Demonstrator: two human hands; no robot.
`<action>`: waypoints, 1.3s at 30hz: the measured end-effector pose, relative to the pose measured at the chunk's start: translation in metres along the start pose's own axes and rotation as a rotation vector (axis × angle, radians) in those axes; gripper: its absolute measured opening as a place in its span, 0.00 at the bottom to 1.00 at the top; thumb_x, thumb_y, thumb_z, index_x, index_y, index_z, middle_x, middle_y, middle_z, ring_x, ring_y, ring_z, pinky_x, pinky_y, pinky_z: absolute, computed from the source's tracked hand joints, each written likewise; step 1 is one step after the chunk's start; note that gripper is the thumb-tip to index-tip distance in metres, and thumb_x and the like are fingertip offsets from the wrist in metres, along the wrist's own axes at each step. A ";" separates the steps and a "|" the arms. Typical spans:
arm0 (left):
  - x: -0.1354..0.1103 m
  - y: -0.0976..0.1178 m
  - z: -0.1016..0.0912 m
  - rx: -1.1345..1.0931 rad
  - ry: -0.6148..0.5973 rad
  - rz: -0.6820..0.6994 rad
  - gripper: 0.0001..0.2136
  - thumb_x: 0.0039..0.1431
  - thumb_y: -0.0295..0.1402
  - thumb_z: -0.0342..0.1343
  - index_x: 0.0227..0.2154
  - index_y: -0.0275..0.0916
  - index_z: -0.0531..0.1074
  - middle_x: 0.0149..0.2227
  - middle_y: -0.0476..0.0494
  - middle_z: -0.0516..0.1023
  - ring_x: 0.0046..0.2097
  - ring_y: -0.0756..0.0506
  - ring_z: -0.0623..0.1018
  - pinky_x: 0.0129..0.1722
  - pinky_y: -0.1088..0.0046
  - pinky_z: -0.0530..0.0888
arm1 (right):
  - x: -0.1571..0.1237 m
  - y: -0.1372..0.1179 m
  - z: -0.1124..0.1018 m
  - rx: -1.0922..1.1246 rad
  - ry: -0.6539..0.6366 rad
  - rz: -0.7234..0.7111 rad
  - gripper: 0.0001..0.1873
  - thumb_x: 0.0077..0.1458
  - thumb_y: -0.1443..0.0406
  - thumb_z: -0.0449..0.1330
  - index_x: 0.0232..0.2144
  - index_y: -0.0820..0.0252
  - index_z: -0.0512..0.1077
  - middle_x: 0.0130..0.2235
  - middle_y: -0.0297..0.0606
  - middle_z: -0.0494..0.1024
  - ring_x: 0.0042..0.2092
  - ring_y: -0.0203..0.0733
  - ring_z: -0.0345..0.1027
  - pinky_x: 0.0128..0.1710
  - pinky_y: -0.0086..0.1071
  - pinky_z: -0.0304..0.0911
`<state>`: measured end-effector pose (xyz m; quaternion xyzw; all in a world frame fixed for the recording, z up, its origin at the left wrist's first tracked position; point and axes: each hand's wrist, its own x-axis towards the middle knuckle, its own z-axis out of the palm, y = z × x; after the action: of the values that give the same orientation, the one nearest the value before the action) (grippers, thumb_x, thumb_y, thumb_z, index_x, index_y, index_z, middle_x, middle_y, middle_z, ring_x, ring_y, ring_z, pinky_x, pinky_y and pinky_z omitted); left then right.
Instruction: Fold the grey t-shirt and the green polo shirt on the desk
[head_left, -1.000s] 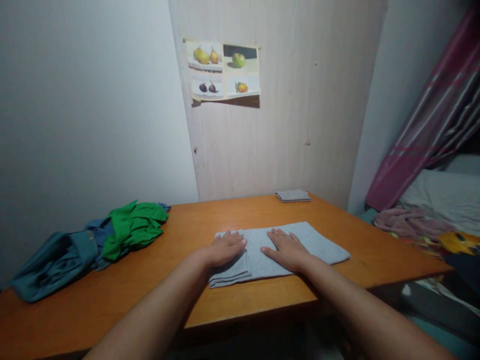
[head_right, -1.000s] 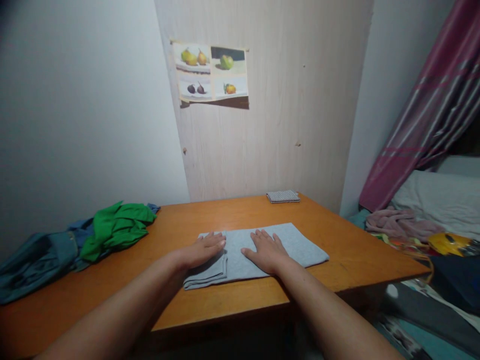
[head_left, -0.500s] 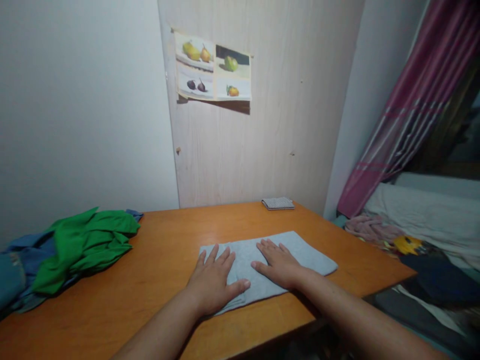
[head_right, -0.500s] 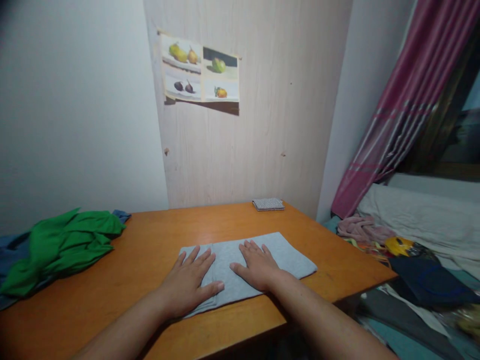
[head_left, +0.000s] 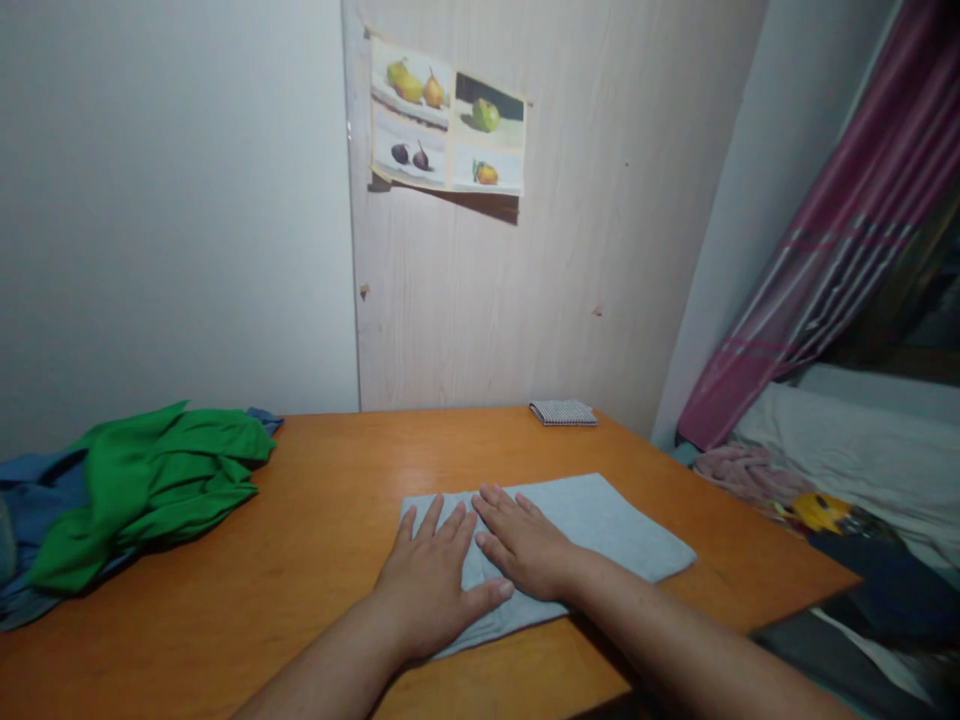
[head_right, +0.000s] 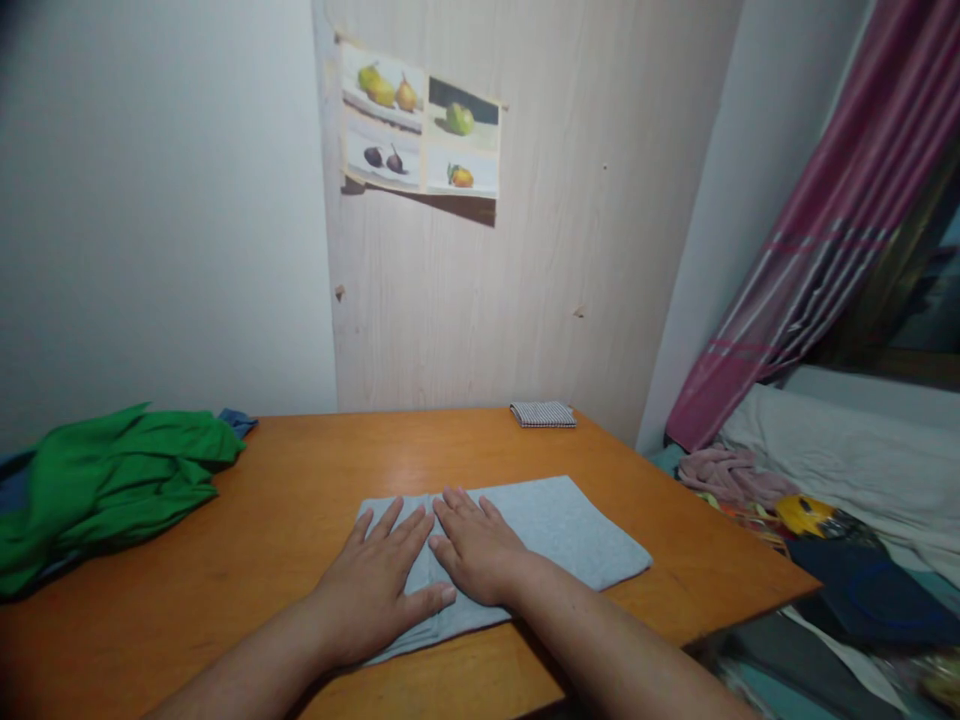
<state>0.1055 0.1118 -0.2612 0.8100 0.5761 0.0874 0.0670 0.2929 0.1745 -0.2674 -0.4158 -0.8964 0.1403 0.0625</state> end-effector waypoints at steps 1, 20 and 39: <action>0.000 0.000 0.000 -0.001 0.003 0.003 0.46 0.56 0.68 0.37 0.69 0.43 0.52 0.71 0.42 0.50 0.72 0.30 0.42 0.68 0.41 0.38 | 0.000 0.001 0.001 -0.001 0.001 0.000 0.37 0.68 0.48 0.38 0.71 0.60 0.45 0.73 0.43 0.40 0.72 0.47 0.29 0.69 0.48 0.29; 0.004 -0.005 0.002 0.055 0.012 0.003 0.44 0.56 0.68 0.36 0.67 0.44 0.57 0.70 0.43 0.51 0.71 0.30 0.44 0.68 0.41 0.39 | -0.030 0.056 -0.018 -0.041 0.035 0.306 0.47 0.63 0.39 0.35 0.71 0.66 0.43 0.72 0.48 0.41 0.72 0.49 0.29 0.69 0.49 0.27; 0.009 -0.012 0.009 0.087 0.056 0.004 0.42 0.55 0.68 0.41 0.66 0.47 0.59 0.69 0.45 0.55 0.71 0.30 0.48 0.68 0.40 0.42 | -0.055 0.104 -0.030 -0.060 0.054 0.356 0.48 0.62 0.37 0.35 0.71 0.64 0.44 0.72 0.46 0.40 0.72 0.50 0.28 0.69 0.49 0.30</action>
<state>0.0989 0.1244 -0.2722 0.8105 0.5792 0.0852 0.0153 0.4107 0.2026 -0.2697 -0.5730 -0.8105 0.1112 0.0482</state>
